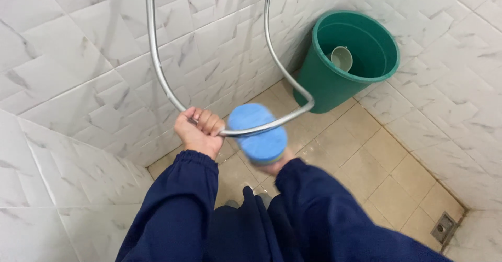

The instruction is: Cleaning a shower head and its hose with a sponge and soapy water.

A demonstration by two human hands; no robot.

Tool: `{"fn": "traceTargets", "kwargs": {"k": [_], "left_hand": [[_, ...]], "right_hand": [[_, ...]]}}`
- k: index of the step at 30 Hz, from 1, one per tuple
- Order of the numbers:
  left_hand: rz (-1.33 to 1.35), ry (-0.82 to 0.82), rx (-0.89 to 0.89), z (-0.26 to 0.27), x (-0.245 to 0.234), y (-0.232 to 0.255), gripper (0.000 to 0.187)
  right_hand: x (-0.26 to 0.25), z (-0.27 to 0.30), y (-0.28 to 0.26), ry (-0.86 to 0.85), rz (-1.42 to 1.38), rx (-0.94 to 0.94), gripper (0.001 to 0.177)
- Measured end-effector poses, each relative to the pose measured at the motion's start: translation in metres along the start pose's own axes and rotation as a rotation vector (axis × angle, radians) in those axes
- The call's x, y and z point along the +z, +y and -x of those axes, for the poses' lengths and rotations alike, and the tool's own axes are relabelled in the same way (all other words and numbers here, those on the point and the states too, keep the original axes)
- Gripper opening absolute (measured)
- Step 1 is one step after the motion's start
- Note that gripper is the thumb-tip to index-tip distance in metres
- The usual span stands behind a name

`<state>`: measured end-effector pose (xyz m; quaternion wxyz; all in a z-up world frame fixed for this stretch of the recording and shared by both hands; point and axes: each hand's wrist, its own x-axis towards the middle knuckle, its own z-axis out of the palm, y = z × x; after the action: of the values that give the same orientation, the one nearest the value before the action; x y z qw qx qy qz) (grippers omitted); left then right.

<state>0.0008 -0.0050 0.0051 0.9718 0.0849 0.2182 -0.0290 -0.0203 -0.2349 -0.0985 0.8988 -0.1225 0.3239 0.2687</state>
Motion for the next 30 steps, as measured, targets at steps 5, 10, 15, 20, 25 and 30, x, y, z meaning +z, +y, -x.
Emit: {"fn": "traceTargets", "kwargs": {"k": [5, 10, 15, 20, 25, 30], "left_hand": [[0.012, 0.041, 0.014, -0.003, 0.006, 0.021, 0.029], [-0.004, 0.087, 0.025, 0.005, -0.01, 0.041, 0.028], [0.012, 0.159, 0.017, -0.001, 0.001, 0.034, 0.027], [0.008, 0.173, -0.017, 0.001, 0.01, 0.037, 0.027], [-0.05, 0.201, -0.045, 0.0, -0.017, 0.052, 0.027], [-0.032, 0.192, -0.03, -0.005, -0.022, 0.054, 0.024]], "right_hand": [[-0.016, -0.009, -0.036, -0.051, -0.181, -0.001, 0.028], [-0.027, 0.009, -0.111, 0.027, -0.29, -0.272, 0.033], [-0.029, 0.008, -0.116, -0.165, -0.23, -0.248, 0.034], [-0.011, 0.01, -0.113, -0.104, -0.234, -0.276, 0.037], [0.02, 0.012, -0.105, -0.04, -0.234, -0.291, 0.04], [0.031, 0.017, -0.098, 0.003, -0.219, -0.286, 0.039]]}}
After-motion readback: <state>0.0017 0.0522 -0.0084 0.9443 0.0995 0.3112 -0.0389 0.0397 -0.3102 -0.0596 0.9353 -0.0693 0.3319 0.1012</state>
